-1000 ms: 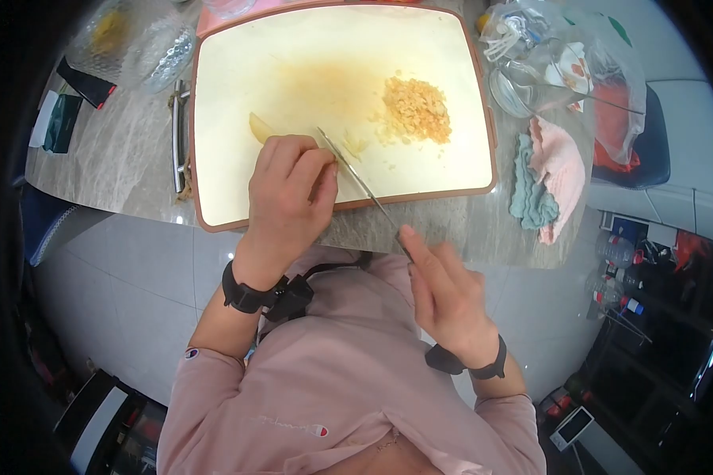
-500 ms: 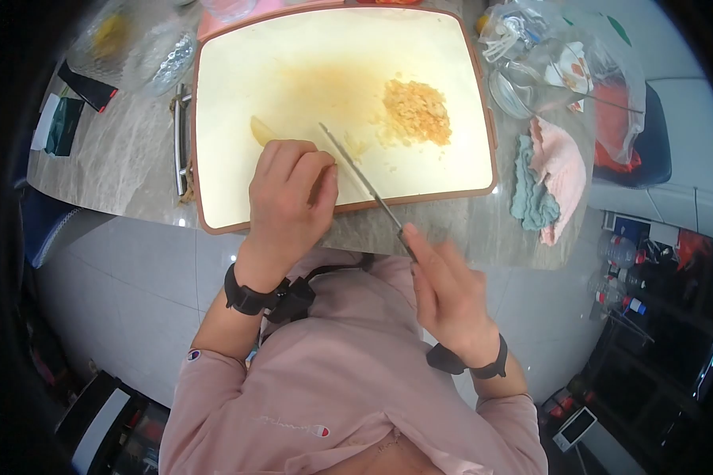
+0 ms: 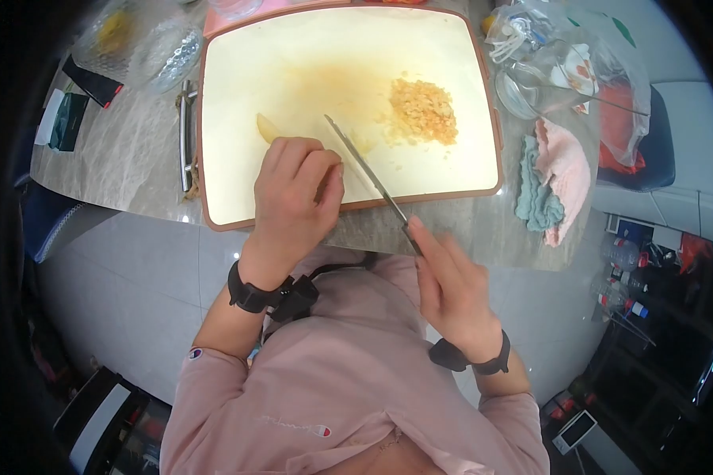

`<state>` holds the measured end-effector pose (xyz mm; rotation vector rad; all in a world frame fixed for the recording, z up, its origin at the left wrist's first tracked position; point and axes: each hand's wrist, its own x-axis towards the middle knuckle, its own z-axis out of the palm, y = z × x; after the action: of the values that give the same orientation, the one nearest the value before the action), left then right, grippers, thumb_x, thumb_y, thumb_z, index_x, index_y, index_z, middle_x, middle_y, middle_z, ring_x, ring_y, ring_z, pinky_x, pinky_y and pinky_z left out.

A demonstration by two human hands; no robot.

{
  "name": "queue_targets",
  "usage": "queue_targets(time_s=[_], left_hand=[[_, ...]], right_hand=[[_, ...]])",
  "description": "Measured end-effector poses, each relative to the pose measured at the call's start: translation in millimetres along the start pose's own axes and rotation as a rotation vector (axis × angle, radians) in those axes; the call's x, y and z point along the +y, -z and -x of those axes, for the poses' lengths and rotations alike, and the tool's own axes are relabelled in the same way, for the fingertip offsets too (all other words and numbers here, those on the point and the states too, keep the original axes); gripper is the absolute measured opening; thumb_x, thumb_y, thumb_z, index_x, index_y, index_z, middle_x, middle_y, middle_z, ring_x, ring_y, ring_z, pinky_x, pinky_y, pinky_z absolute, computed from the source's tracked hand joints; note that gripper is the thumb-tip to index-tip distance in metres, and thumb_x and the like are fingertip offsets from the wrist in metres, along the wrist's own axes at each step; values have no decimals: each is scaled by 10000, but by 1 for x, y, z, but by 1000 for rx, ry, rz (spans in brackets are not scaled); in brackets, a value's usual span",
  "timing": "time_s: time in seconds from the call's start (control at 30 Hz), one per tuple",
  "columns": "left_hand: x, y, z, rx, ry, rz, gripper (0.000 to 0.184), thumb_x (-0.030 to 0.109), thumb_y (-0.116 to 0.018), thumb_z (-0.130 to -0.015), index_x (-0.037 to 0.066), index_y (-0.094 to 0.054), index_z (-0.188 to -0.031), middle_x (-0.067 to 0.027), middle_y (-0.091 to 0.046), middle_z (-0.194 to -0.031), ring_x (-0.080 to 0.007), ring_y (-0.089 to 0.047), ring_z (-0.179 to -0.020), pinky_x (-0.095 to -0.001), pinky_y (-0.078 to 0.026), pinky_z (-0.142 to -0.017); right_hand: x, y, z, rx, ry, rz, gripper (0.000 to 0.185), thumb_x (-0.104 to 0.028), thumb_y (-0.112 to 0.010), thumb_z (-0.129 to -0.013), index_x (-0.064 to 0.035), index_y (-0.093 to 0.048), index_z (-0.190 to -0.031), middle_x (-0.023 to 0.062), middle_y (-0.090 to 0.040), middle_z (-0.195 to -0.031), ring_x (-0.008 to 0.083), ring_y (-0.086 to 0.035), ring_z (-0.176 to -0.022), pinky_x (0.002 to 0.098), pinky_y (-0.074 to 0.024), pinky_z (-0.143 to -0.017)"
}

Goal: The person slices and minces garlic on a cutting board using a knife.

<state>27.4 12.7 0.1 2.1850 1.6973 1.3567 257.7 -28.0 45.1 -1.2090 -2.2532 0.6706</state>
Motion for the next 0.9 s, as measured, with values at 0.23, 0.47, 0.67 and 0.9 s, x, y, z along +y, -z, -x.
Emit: queue_targets(time_s=[0.23,0.47,0.67,0.9], left_hand=[[1,-3,0,-12,-20,-21,194,-27,-695,-716,35,-589,-866,-105,-545,-884,-299,-539,-850,-401,-460,-750],[2,2,0,-7,9,-25,198,-44,-727,-726,43,-640,-881,-92,-596,-899,-293,-578,-830,-391,-483,-708],[-1,6,9,13,13,-10,180,-16,-716,-742,54,-634,-887,-73,-571,-900,-276,-548,-854,-383,-451,-738],[-2,4,5,-16,6,-10,189,-17,-720,-728,51,-640,-885,-69,-565,-885,-275,-548,-851,-389,-447,-749]], right_hand=[[-8,3,5,-78,-38,40,548,75,-624,-840,-39,-584,-1375,105,-563,-801,261,-582,-608,369,-477,-528],[-1,0,2,-36,-35,9,534,83,-610,-844,-34,-588,-1365,113,-561,-791,272,-583,-614,364,-474,-528],[-4,8,7,-51,-39,-22,543,83,-611,-841,-34,-584,-1370,115,-566,-808,283,-581,-614,363,-475,-531],[-7,7,4,-98,-36,42,540,70,-622,-844,-36,-584,-1373,105,-569,-815,276,-576,-594,370,-474,-523]])
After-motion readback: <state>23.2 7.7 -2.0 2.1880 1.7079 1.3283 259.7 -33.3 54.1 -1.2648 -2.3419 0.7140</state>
